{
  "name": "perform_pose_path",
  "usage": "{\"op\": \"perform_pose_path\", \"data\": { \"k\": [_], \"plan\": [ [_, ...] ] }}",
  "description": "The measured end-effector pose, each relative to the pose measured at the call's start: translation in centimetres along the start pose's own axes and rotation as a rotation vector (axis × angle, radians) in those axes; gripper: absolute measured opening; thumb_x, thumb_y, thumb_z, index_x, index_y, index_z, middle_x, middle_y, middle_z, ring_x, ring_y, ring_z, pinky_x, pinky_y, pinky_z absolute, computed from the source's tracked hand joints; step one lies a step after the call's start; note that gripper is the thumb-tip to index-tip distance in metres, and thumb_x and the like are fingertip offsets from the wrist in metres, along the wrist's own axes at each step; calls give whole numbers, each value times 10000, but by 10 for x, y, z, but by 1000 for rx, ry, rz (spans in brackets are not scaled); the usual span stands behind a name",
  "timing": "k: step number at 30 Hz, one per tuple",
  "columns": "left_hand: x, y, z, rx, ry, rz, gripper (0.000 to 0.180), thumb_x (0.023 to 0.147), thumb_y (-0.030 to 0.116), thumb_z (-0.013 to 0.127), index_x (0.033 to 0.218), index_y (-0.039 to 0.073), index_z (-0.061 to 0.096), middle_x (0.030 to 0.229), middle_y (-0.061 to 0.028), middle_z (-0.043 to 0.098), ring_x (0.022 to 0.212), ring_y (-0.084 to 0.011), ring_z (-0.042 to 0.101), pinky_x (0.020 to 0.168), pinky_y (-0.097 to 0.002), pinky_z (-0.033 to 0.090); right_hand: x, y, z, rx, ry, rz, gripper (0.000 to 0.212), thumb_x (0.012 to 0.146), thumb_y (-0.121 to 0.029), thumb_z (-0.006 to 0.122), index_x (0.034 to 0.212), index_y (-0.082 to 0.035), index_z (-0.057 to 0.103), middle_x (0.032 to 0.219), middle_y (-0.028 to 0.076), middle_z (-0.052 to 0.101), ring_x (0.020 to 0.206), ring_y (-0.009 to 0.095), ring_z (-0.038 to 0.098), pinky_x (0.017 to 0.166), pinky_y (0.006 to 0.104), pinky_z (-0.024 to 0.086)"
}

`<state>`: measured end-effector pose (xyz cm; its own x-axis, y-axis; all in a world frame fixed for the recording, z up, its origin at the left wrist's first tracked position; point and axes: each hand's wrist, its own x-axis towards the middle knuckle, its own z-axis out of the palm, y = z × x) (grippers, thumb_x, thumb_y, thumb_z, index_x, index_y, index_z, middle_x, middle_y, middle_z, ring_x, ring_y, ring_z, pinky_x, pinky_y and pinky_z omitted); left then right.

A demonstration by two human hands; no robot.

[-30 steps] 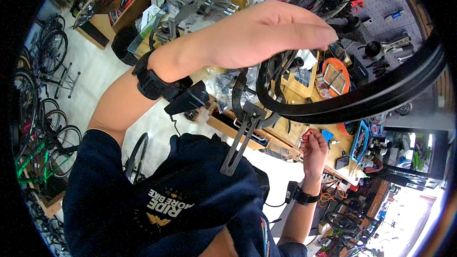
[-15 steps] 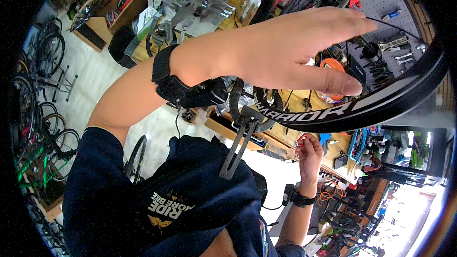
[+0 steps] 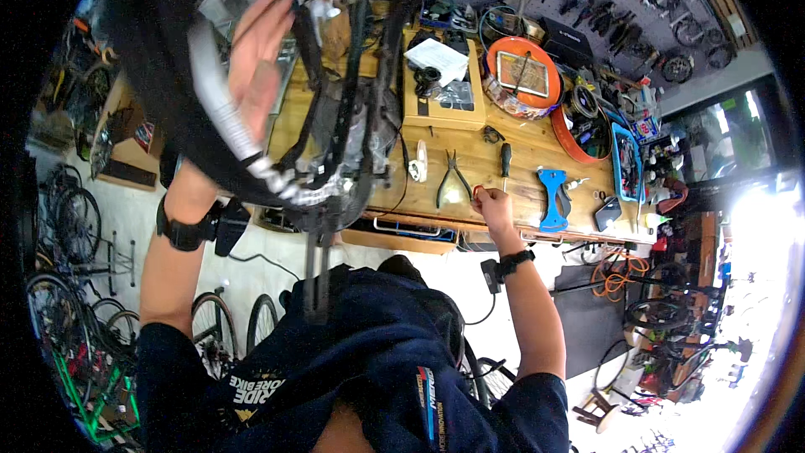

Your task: The person uses a spoke wrench to adjust tension on the spokes of a bicycle wheel held in a truing stand while checking for alignment with a gauge.

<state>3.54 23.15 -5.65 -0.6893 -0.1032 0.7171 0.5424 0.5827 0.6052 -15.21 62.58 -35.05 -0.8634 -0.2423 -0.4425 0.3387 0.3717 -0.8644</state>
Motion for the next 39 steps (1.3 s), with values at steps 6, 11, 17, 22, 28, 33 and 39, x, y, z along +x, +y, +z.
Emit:
{"op": "perform_pose_path", "data": {
  "k": [6, 11, 17, 22, 28, 33, 39],
  "plan": [
    [-32, 9, 4, -752, -133, -981, 890, 964, 737, 198, 1579, 94, 168, 1499, -190, 437, 1306, -291, 517, 1048, -386, 428, 54, 21, 8, -746, 65, -581, 203, 903, -178, 645, 925, 16, 698, 959, 234, 661, 872, 424, 643, 779, 449, 528],
    [-45, 22, 12, -316, -169, -1050, 684, 1018, 411, 475, 1547, 44, 244, 1401, -171, 518, 1291, -251, 512, 1030, -356, 435, 77, 28, 14, -995, -34, -783, 124, 844, -98, 643, 946, -33, 670, 1136, 165, 567, 1016, 357, 589, 861, 432, 515],
    [-19, 50, 20, -256, -214, -1075, 715, 998, 430, 528, 1495, -40, 318, 1409, -184, 520, 1273, -250, 543, 1042, -341, 446, 106, 35, -23, -809, -151, -851, 248, 811, -106, 654, 1054, -64, 677, 1094, 185, 623, 1074, 364, 570, 913, 440, 489],
    [-26, 70, 5, -373, -114, -1021, 874, 962, 642, 451, 1448, -79, 355, 1308, -229, 579, 1188, -272, 589, 1024, -372, 450, 126, 3, -151, -1141, 250, -287, 632, 802, -424, 731, 1226, 17, 573, 1280, 238, 563, 1225, 418, 496, 1007, 508, 425],
    [-30, 79, -7, -525, 137, -715, 557, 1013, 364, 545, 1343, -82, 497, 1269, -225, 603, 1120, -295, 620, 951, -391, 486, 113, 66, -218, -1294, 440, -160, 1036, 789, -602, 712, 1489, 35, 291, 1368, 264, 462, 1283, 435, 418, 1055, 524, 384],
    [-7, 76, -31, -380, 64, -573, 770, 983, 614, 439, 1404, -30, 469, 1383, -169, 539, 1242, -236, 519, 1012, -343, 401, 126, 100, -235, -1229, 495, -234, 1015, 769, -606, 725, 1461, 27, 338, 1320, 236, 498, 1244, 430, 446, 1027, 515, 406],
    [2, 81, -15, -233, 107, -865, 920, 959, 720, 316, 1524, -4, 278, 1465, -196, 458, 1309, -274, 496, 1086, -358, 383, 113, 66, -234, -1310, 412, -107, 915, 766, -596, 721, 1356, 55, 466, 1246, 270, 556, 1161, 451, 519, 999, 522, 418]
  ]
}}
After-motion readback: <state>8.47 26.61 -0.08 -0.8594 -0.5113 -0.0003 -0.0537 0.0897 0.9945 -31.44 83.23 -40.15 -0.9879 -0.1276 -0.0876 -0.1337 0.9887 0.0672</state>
